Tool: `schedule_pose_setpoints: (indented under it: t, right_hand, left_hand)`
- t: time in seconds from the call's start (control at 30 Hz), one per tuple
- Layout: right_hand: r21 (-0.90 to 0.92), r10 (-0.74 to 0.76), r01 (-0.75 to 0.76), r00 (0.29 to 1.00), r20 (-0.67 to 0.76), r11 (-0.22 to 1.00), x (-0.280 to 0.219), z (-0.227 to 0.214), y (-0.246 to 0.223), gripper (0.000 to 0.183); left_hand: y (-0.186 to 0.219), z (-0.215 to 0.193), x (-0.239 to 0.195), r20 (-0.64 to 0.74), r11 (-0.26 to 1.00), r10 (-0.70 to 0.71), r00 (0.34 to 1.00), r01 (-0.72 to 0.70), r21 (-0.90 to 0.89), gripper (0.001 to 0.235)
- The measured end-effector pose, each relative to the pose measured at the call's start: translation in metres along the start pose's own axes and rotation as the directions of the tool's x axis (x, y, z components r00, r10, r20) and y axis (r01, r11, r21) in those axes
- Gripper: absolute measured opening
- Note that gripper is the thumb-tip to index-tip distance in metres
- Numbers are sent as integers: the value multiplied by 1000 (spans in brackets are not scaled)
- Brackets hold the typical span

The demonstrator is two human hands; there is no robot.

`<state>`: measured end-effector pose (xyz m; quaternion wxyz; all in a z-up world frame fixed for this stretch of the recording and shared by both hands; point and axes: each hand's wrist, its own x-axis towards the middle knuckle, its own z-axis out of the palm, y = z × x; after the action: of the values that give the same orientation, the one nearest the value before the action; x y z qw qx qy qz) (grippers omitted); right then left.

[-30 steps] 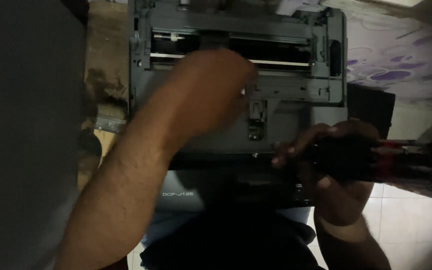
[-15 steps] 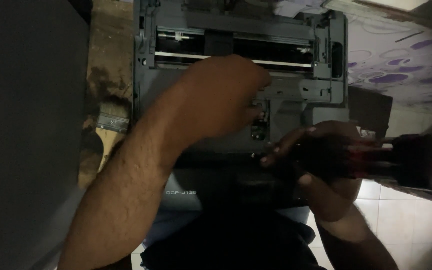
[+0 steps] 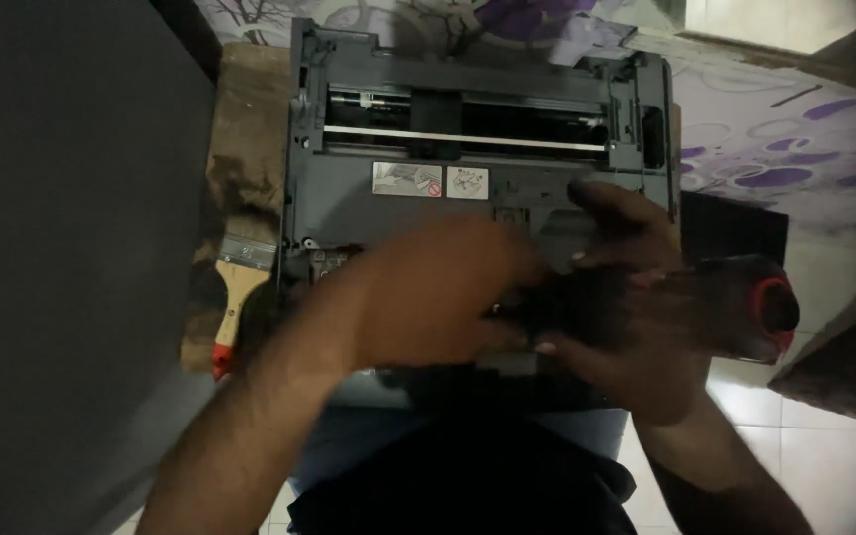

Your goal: The person uses a power drill to remove screws from the bottom of a printer. They then flip the printer over, remove the top cover, and manipulate internal components and wires with their hands.

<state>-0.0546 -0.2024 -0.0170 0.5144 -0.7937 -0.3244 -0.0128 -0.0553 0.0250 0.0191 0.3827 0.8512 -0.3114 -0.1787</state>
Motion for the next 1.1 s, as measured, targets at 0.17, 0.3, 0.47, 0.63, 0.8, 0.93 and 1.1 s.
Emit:
schedule_pose_setpoints:
  t: [0.17,0.3,0.47,0.63,0.8,0.93,1.1]
  right_hand:
    - [-61,11,-8,998,65,998,8,-1,-14,59]
    - [303,-63,19,989,134,953,14,-11,-17,81]
    - [137,-213,184,948,237,973,39,-50,-53,67]
    - [-105,-403,528,749,526,843,68,-54,-70,35]
    - [-286,-526,614,784,331,736,74,-36,-69,35]
    - [-229,-414,591,745,523,774,73,-51,-65,40]
    - [-199,-254,612,571,781,765,75,-66,-65,77]
  left_hand:
    - [-13,41,1,-292,999,17,956,-4,46,30]
    - [-19,44,0,-349,999,50,936,-53,3,16]
    - [-28,41,-1,-300,979,171,938,-196,-57,12]
    - [-20,34,-2,-342,908,256,904,-346,-235,11]
    - [-19,38,3,-301,963,-71,951,-13,-268,14]
    - [-23,41,-3,-285,864,-105,953,-54,-501,9]
    - [-32,36,-2,-297,884,212,931,-313,-349,13]
